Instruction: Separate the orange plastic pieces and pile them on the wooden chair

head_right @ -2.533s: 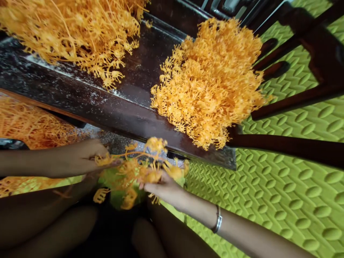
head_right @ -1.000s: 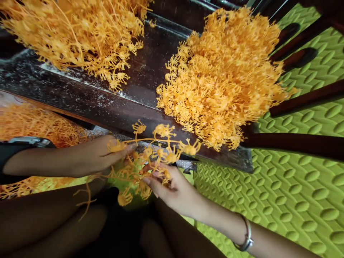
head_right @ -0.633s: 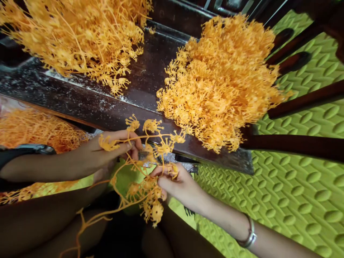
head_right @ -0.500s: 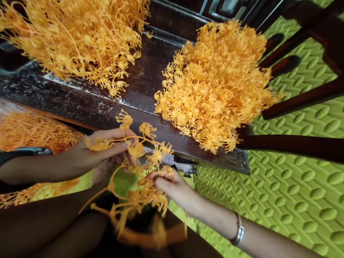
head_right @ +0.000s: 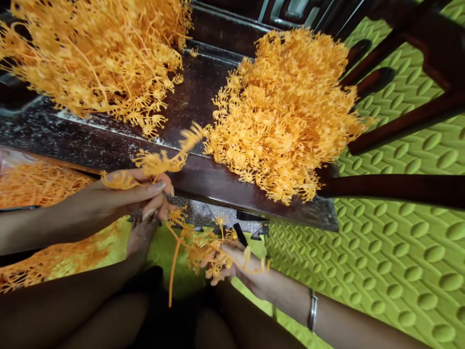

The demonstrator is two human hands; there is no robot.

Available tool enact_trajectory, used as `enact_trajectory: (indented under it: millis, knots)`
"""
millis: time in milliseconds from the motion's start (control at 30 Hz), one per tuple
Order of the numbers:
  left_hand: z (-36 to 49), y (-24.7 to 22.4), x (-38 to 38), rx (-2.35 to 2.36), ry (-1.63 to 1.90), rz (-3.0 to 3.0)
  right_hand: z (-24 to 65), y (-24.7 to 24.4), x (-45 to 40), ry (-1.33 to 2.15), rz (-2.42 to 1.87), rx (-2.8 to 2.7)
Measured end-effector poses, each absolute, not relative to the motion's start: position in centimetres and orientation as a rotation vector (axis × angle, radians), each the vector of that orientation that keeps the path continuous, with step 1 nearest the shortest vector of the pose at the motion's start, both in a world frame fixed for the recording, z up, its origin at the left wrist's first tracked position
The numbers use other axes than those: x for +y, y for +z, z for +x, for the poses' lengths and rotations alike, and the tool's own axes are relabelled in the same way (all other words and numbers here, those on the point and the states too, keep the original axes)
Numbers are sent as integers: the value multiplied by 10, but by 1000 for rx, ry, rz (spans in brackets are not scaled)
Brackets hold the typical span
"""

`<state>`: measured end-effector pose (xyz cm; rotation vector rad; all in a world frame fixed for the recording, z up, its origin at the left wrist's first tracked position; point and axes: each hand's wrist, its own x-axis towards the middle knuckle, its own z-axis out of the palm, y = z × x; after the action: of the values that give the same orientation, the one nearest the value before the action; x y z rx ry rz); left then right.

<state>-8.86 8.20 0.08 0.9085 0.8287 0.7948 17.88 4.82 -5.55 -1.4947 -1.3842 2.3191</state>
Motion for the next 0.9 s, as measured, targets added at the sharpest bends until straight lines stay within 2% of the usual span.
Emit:
enact_trajectory:
  millis: [67, 133, 233, 300, 367, 400, 467, 600, 767, 900]
  knots:
    - [-89, -1, 84, 825, 775, 887, 181, -61, 49, 2550, -1434, -1093]
    - [-87, -1, 85, 806, 752, 863, 182, -66, 51, 2706, -1380, -1037]
    - [-87, 1, 86, 780, 719, 826, 186, -62, 59, 2774, -1328, -1552]
    - [-88, 3, 86, 746, 700, 837, 188, -49, 69, 2514, -1286, -2221]
    - [-88, 5, 86, 687, 688, 860, 188, -29, 81, 1958, -1275, -2742]
    - [-88, 5, 86, 664, 680, 868, 187, -18, 86, 1702, -1299, -2830]
    - [-85, 6, 86, 648, 664, 890, 180, 2, 94, 1375, -1400, -2725]
    - [-71, 15, 86, 642, 612, 1082, 160, 17, 96, 1141, -1322, -2398]
    - [-58, 30, 85, 553, 569, 1210, 148, 5, 86, 1343, -929, -2211]
    - [-61, 30, 79, 580, 536, 1174, 142, -4, 83, 1869, -920, -1870]
